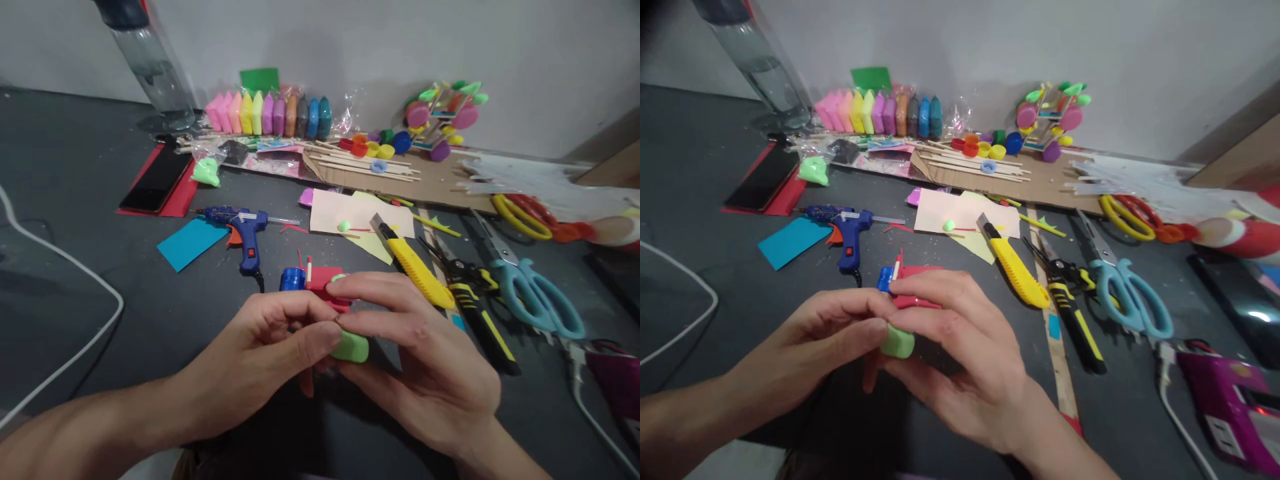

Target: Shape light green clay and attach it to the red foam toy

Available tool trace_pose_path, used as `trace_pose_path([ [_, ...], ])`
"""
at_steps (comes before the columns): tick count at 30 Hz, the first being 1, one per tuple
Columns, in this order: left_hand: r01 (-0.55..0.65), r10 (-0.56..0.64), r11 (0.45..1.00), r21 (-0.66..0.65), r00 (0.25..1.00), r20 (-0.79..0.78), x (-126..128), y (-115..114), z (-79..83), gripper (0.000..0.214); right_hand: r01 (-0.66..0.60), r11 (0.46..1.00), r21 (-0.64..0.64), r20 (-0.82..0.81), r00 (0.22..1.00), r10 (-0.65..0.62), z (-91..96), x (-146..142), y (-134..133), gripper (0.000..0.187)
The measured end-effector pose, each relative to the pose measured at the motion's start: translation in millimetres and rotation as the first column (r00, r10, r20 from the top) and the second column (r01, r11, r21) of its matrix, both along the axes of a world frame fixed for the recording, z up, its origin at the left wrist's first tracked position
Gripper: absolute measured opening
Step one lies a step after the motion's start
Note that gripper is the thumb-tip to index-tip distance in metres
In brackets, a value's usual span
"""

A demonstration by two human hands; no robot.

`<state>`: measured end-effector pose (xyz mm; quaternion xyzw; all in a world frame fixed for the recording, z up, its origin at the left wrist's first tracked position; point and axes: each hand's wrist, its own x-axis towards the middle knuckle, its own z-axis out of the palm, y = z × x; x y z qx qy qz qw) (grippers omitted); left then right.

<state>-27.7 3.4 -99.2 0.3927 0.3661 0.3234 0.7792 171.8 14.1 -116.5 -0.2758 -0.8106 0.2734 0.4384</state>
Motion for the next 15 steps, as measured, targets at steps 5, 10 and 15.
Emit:
trace_pose_path([
  [5, -0.140, 0.155, 0.982, 0.129, 0.982, -0.112, -4.0, -4.4, -1.8, 0.022, 0.291, 0.949, -0.122, -0.097, 0.948, -0.303, 13.3, 15.0, 5.0, 0.026],
  [10, -0.261, 0.367, 0.887, 0.380, 0.899, -0.239, -7.8, -6.1, -1.3, 0.017, 0.515, 0.836, -0.187, 0.060, 0.856, -0.514, 20.1, 32.8, 10.9, 0.014],
  [15, -0.278, 0.435, 0.832, 0.479, 0.864, -0.253, -7.6, -4.6, -0.5, 0.017, 0.433, 0.869, -0.239, 0.163, 0.900, -0.403, -11.9, 41.6, 13.4, 0.019],
])
